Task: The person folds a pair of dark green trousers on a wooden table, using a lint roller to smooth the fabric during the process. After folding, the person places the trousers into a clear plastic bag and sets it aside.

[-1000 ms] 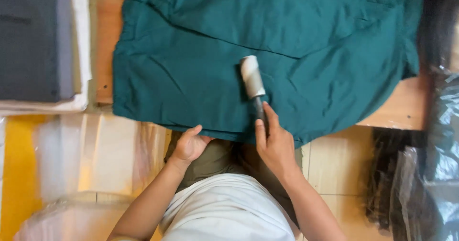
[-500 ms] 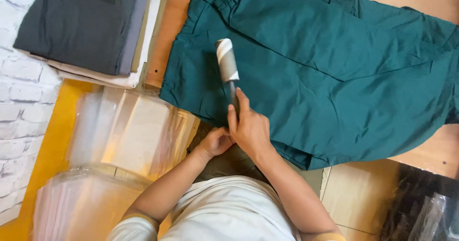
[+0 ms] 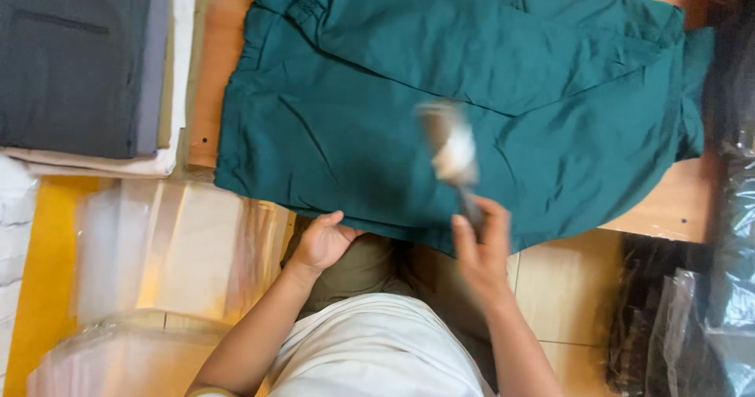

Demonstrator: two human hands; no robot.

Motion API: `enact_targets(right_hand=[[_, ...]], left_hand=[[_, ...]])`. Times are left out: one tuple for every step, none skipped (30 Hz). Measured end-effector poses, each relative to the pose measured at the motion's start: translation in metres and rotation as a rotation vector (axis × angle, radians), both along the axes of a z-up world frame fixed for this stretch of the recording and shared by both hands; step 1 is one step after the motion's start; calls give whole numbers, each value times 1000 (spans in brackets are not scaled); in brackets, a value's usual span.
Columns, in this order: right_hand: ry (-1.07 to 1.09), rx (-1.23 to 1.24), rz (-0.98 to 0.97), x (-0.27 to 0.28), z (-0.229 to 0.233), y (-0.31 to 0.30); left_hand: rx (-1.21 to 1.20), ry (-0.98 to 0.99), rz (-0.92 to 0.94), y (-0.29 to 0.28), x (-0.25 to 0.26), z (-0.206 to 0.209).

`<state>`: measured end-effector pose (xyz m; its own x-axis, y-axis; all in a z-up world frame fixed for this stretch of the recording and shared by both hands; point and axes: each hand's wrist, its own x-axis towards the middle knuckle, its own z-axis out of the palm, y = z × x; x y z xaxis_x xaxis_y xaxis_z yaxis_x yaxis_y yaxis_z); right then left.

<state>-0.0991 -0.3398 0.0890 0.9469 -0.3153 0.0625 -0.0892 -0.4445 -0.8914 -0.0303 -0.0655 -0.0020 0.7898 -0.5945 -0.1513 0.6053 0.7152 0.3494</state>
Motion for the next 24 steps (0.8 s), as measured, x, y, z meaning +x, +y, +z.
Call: enact_targets(right_hand=[[0,-3,-8,-15,-12,-21],[-51,-75,-164,-29,-25,-42],[-101,-146,-321,-45,-37,-63],[-101,-148,-326,-45,-29,-64],[-17,11,-536,-46,-21,-64],[71,173,-746,-48,-13,-64],[71,171,-753,-54,-24,-69],[76,161,-762,-59,-35,-75],[82,152,-770,-64,-46,-80],[83,152,-773,-67,-59,-83],[24,167,-743,-71,-71,-85],[-40,186,-712,-72,-84,-87],[-42,189,-715,-69,-83,-85],[17,175,-722,-65,-82,-83],[75,162,-728,-61,-80,-81],[72,164,-728,-60,-82,-82],[90,177,-722,-59,-84,-82],[111,188,-715,-59,-85,-83],[112,188,-715,-61,-88,-86],[92,227,-725,-62,-91,-89],[72,266,-734,-63,-95,-93],[75,266,-733,-62,-89,-90],[69,284,-738,-62,-83,-88],[62,304,-744,-61,-78,-85]], left_hand=[[-3,0,-8,2,-5,-14],[65,26,93,4,-9,-27],[133,52,194,7,-13,-41],[131,51,189,10,-12,-25],[185,33,199,13,-10,-9],[238,15,206,16,-9,7],[237,16,198,23,-7,7],[285,45,243,29,-6,7],[333,74,289,36,-4,6],[334,75,285,46,-5,-7],[375,52,341,57,-5,-21],[419,24,397,68,-4,-33],[421,19,395,67,1,-15],[506,56,436,66,6,4],[591,92,478,65,11,22],[591,88,479,64,13,29],[653,108,507,64,15,35],[715,132,534,63,16,41],[715,133,535,61,18,49],[752,142,556,60,20,57],[789,151,577,58,22,65],[791,154,577,57,23,70],[802,170,598,56,25,75],[814,185,618,55,27,80]])
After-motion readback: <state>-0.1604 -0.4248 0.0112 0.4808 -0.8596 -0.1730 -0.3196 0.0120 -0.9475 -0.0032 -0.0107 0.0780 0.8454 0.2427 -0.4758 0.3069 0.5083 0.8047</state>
